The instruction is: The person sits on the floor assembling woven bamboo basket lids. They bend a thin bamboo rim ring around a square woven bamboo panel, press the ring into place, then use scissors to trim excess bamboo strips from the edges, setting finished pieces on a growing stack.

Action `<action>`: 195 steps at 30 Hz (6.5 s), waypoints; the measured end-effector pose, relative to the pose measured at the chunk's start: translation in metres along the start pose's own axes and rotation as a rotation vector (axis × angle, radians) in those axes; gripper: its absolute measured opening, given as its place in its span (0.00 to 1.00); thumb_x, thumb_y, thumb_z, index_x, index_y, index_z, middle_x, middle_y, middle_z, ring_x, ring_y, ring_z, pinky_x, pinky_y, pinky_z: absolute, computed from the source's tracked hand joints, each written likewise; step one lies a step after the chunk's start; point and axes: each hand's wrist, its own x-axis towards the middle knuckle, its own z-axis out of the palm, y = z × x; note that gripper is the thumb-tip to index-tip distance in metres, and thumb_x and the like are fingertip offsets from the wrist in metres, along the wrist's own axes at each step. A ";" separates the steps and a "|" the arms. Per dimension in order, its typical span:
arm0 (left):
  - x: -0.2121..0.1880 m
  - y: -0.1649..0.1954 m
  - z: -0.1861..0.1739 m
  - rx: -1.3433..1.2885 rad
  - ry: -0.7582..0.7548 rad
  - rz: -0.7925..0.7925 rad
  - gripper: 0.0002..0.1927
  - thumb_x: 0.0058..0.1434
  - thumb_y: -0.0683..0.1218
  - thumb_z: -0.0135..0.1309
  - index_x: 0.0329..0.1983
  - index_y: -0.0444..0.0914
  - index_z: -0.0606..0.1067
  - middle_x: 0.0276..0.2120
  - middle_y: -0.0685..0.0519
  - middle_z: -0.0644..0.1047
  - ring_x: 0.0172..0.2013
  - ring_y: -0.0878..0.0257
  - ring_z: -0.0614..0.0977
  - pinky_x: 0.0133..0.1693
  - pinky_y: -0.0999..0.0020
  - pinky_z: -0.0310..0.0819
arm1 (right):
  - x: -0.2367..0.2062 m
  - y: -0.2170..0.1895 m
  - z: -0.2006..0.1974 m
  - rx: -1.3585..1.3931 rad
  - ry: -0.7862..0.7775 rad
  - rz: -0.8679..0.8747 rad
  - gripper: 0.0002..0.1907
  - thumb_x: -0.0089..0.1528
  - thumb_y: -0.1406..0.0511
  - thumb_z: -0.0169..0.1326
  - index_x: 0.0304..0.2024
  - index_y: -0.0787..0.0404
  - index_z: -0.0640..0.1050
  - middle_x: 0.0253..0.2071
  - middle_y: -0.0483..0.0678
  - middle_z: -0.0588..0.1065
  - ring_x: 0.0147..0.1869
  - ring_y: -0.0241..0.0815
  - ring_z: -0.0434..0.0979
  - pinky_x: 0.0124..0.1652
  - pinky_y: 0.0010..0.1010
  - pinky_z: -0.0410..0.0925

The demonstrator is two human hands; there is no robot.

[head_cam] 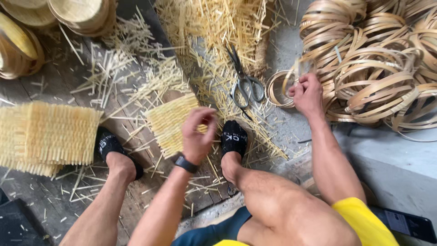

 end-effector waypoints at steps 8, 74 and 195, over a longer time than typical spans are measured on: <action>0.018 0.012 0.097 -0.432 -0.130 -0.243 0.27 0.69 0.46 0.57 0.69 0.35 0.66 0.61 0.46 0.74 0.56 0.61 0.79 0.55 0.65 0.76 | -0.058 -0.096 0.008 0.181 -0.129 -0.107 0.04 0.69 0.74 0.48 0.46 0.68 0.69 0.36 0.53 0.80 0.39 0.39 0.84 0.39 0.25 0.78; 0.003 0.053 -0.151 -1.050 0.129 -0.832 0.17 0.63 0.47 0.59 0.21 0.44 0.68 0.11 0.64 0.63 0.11 0.73 0.59 0.12 0.75 0.50 | -0.088 -0.265 0.123 0.673 -1.117 0.330 0.27 0.71 0.54 0.50 0.18 0.55 0.64 0.18 0.39 0.56 0.23 0.35 0.56 0.25 0.29 0.58; 0.033 -0.164 -0.128 -0.190 0.071 -0.600 0.15 0.59 0.53 0.66 0.39 0.36 0.81 0.29 0.53 0.80 0.29 0.67 0.77 0.32 0.71 0.72 | -0.075 -0.132 0.311 0.002 -0.140 -0.024 0.19 0.64 0.56 0.65 0.26 0.61 0.78 0.25 0.43 0.76 0.28 0.35 0.73 0.31 0.30 0.68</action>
